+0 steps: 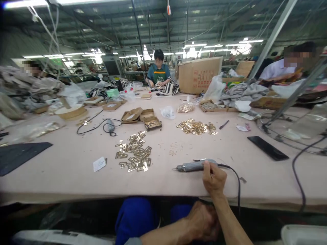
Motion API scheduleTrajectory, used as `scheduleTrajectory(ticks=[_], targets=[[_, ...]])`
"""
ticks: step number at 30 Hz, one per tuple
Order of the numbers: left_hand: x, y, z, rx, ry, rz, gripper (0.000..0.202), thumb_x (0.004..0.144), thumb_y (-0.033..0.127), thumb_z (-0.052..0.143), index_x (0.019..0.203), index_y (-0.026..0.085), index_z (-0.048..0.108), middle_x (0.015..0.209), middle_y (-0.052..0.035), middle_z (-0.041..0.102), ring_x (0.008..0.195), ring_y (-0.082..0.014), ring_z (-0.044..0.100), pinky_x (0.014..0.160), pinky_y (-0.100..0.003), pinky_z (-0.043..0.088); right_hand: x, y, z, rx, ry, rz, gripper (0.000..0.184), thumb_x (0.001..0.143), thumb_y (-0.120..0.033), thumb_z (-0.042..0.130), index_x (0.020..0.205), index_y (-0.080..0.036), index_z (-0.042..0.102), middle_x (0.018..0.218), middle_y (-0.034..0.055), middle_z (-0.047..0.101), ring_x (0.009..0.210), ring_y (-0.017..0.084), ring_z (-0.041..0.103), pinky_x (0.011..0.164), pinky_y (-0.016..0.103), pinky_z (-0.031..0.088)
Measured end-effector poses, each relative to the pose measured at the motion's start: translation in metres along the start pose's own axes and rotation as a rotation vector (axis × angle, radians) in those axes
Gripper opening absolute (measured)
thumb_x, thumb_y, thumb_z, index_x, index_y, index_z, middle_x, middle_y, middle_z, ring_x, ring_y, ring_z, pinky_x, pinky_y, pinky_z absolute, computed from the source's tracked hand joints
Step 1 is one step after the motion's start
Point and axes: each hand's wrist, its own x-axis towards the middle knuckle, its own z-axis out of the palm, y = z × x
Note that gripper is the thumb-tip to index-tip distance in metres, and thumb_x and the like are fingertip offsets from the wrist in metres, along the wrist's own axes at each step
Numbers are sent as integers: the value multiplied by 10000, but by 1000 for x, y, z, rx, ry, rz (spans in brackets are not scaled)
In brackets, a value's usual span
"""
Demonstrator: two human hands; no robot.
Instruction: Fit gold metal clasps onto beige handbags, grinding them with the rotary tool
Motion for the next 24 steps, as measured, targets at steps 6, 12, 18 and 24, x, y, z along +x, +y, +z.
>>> scheduleTrajectory(ticks=[6, 12, 18, 24], targets=[[-36, 23, -47, 109, 476, -90, 207, 862, 217, 592, 656, 194, 598, 574, -64, 597, 470, -189, 560, 419, -339, 322, 5, -4, -4, -32, 34, 12, 466, 1041, -417, 492, 776, -136, 754, 591, 33, 619, 536, 141, 549, 566, 266, 353], [-81, -6, -162, 312, 704, -584, 174, 971, 285, 547, 845, 219, 646, 721, -33, 632, 617, -172, 598, 633, -297, 465, 9, -2, -5, 13, 57, -14, 442, 1032, -393, 516, 745, -138, 734, 657, 60, 674, 573, 151, 579, 590, 270, 372], [-92, -90, -236, 540, 701, -939, 179, 906, 326, 611, 972, 184, 698, 916, -99, 641, 803, -271, 619, 710, -359, 454, 10, 0, -6, 36, 65, -7, 451, 1024, -392, 532, 694, -141, 710, 630, 59, 653, 547, 142, 547, 582, 273, 357], [-81, -122, -243, 537, 533, -1018, 169, 890, 337, 609, 869, 225, 735, 927, -88, 641, 829, -276, 626, 717, -357, 444, 10, 0, -7, 31, 58, -6, 471, 1030, -398, 510, 659, -155, 667, 587, 52, 609, 544, 148, 518, 583, 282, 336]])
